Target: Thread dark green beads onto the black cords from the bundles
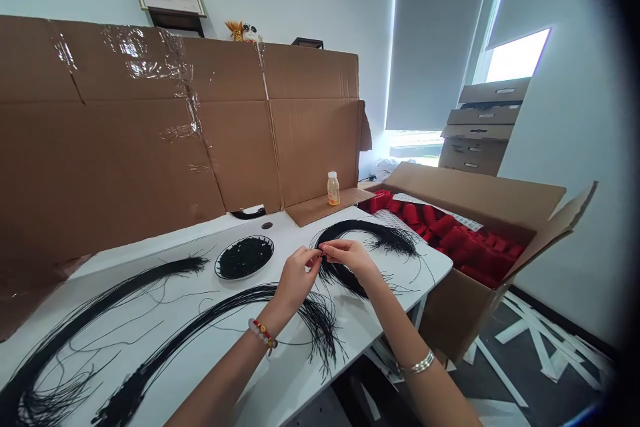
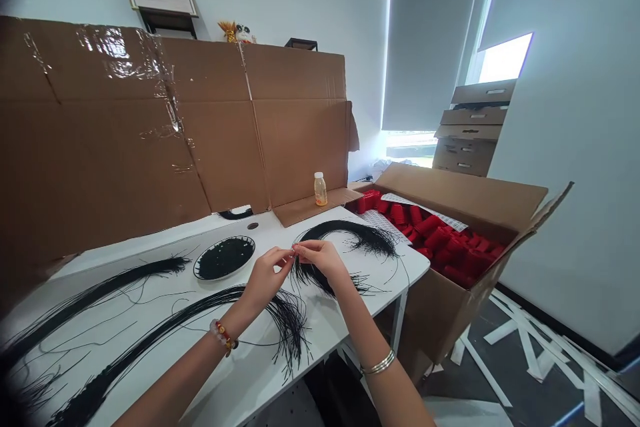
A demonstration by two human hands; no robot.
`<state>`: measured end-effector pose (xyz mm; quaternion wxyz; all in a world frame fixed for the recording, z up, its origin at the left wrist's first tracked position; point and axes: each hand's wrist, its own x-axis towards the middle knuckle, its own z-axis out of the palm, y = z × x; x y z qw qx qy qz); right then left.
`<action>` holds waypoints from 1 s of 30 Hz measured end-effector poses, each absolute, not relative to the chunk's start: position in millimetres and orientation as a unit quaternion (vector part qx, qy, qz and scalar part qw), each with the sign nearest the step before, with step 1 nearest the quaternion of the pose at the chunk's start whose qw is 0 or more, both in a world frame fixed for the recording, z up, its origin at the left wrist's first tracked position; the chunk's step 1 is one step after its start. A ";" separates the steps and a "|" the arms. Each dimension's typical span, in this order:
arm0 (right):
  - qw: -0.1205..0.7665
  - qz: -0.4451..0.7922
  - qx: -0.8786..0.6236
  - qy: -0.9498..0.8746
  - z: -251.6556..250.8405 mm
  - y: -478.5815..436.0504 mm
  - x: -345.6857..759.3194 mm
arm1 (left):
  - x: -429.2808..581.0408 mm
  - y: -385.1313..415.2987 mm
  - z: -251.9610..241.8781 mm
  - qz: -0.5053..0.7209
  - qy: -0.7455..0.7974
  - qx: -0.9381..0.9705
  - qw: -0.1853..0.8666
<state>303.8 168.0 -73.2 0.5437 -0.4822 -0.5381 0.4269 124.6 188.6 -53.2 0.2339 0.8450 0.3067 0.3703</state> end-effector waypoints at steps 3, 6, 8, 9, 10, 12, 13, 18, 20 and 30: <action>0.548 0.407 -0.490 -0.543 -70.7 167.3 302.0 | 126.2 194.5 -56.5 0.342 0.300 0.852 0.259; 0.542 0.376 -0.508 -0.553 -66.6 164.5 300.8 | 137.0 203.4 -64.6 0.304 0.279 0.860 0.300; 0.537 0.343 -0.527 -0.563 -62.9 160.6 300.7 | 150.4 209.3 -72.7 0.278 0.263 0.864 0.326; 0.534 0.321 -0.538 -0.568 -60.7 157.9 300.8 | 158.3 211.9 -77.1 0.264 0.258 0.866 0.338; 0.533 0.297 -0.547 -0.573 -58.5 154.9 301.1 | 166.5 214.4 -81.3 0.250 0.255 0.866 0.349; 0.533 0.248 -0.562 -0.582 -53.8 147.8 302.2 | 182.1 218.6 -88.4 0.230 0.261 0.864 0.363; 0.536 0.226 -0.566 -0.583 -51.4 143.9 303.0 | 188.8 220.3 -91.3 0.226 0.269 0.862 0.366; 0.598 0.127 -0.562 -0.557 -37.8 121.0 307.6 | 206.3 224.4 -101.6 0.232 0.308 0.847 0.367; 0.631 0.097 -0.550 -0.538 -30.0 110.6 308.4 | 208.7 225.3 -105.4 0.231 0.313 0.844 0.368; 0.740 -0.025 -0.511 -0.437 5.2 31.5 291.5 | 215.1 232.3 -115.6 0.211 0.304 0.853 0.368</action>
